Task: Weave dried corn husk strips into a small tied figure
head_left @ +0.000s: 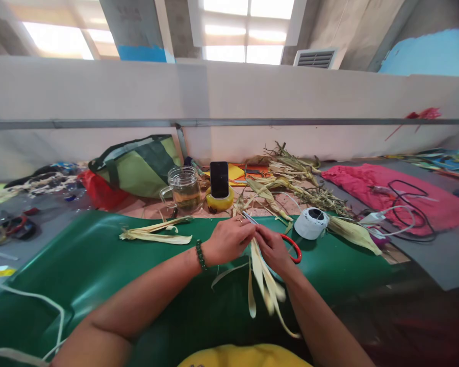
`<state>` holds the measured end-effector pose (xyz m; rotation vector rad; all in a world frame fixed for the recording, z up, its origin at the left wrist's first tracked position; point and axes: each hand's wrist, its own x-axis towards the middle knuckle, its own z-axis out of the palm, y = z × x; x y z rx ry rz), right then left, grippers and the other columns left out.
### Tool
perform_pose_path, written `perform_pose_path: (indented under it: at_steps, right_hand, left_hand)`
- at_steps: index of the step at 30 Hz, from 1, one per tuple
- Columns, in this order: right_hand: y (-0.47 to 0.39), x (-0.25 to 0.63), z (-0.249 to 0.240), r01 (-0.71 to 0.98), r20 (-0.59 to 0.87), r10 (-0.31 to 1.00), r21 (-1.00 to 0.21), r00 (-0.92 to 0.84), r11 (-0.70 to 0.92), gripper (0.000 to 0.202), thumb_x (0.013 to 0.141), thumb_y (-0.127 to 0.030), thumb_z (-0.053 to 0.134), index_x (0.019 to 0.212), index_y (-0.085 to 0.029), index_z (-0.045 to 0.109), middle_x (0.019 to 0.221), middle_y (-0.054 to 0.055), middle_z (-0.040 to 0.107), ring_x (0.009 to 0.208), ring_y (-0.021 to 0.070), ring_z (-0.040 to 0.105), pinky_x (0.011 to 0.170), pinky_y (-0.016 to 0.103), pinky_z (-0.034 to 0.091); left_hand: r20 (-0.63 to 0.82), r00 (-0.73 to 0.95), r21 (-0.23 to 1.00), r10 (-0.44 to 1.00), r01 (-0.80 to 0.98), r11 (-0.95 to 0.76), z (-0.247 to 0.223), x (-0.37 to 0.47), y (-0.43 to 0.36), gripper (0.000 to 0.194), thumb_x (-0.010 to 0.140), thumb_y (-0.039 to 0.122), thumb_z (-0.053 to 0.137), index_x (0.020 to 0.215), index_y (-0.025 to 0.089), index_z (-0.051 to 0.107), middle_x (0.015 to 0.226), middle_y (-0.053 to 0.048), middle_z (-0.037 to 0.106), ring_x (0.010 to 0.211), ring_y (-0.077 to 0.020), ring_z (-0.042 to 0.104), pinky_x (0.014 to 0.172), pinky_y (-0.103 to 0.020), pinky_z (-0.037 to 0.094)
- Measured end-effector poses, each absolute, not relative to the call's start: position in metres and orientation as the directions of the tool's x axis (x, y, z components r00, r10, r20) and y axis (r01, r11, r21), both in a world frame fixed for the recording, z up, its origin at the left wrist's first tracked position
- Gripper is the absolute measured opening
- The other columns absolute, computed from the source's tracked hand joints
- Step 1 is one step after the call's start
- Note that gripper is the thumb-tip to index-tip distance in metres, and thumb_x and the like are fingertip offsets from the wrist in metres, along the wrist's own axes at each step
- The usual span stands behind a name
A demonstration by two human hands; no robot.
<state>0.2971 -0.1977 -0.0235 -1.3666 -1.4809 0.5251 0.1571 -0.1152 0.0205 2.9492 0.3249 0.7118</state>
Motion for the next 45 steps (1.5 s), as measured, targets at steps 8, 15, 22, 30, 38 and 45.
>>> perform_pose_path:
  at_steps: [8,15,22,30,38,45]
  right_hand:
    - [-0.201,0.295,-0.02,0.411,0.435,0.872,-0.853,0.224,0.321,0.023,0.087,-0.038,0.052,0.089,-0.021,0.067,0.093,0.006,0.066,0.084,0.0188,0.06,0.075,0.032,0.05]
    - [-0.21,0.297,-0.014,0.393,0.495,0.763,-0.854,0.416,0.34,0.02,0.084,-0.038,0.053,0.085,-0.021,0.062,0.104,0.01,0.058,0.059,0.0113,0.053,0.05,0.028,0.05]
    - [-0.216,0.305,-0.005,0.604,0.541,0.82,-0.722,0.186,0.339,0.016,0.087,-0.033,0.052,0.094,-0.022,0.062,0.114,0.01,0.054,0.057,0.0088,0.052,0.057,0.028,0.051]
    - [-0.215,0.311,-0.004,0.856,0.727,0.664,-0.443,0.171,0.265,0.015,0.09,-0.027,0.047,0.081,-0.02,0.057,0.114,0.014,0.058,0.071,0.0141,0.062,0.059,0.028,0.051]
    - [-0.214,0.328,-0.016,0.98,0.786,0.601,-0.198,0.141,0.029,0.018,0.092,-0.022,0.043,0.084,-0.019,0.058,0.112,0.012,0.062,0.084,0.0165,0.064,0.057,0.024,0.046]
    - [-0.201,0.334,-0.029,0.981,0.782,0.613,-0.185,0.112,0.057,0.02,0.092,-0.02,0.04,0.08,-0.018,0.057,0.091,0.008,0.065,0.078,0.0163,0.062,0.058,0.024,0.045]
  left_hand:
    - [0.695,0.719,-0.026,0.028,0.065,-0.998,0.012,0.154,-0.11,0.02,0.091,0.018,0.038,0.09,0.016,0.057,0.073,-0.004,0.061,0.069,-0.0126,0.056,0.065,-0.023,0.046]
    - [0.756,0.647,-0.139,-0.099,0.01,-0.99,0.007,0.154,-0.105,0.023,0.09,0.015,0.038,0.091,0.017,0.061,0.079,-0.004,0.065,0.072,-0.0118,0.057,0.067,-0.023,0.048]
    - [0.755,0.632,-0.209,-0.174,-0.021,-0.978,0.008,0.153,-0.104,0.018,0.09,0.016,0.041,0.084,0.015,0.059,0.08,-0.005,0.065,0.072,-0.0119,0.059,0.067,-0.023,0.049]
    - [0.755,0.627,-0.216,-0.194,-0.042,-0.975,0.006,0.154,-0.103,0.014,0.088,0.01,0.044,0.09,0.014,0.058,0.081,-0.005,0.067,0.073,-0.012,0.06,0.07,-0.024,0.05]
    - [0.628,0.768,-0.007,0.127,0.168,-0.986,0.012,0.154,-0.098,0.026,0.092,0.026,0.04,0.077,0.016,0.059,0.069,-0.004,0.063,0.065,-0.0125,0.057,0.06,-0.023,0.042]
    - [0.462,0.878,0.401,0.126,-0.08,-0.912,0.03,0.155,-0.112,0.026,0.091,0.027,0.037,0.073,0.017,0.054,0.091,-0.007,0.064,0.086,-0.0152,0.056,0.079,-0.027,0.043]
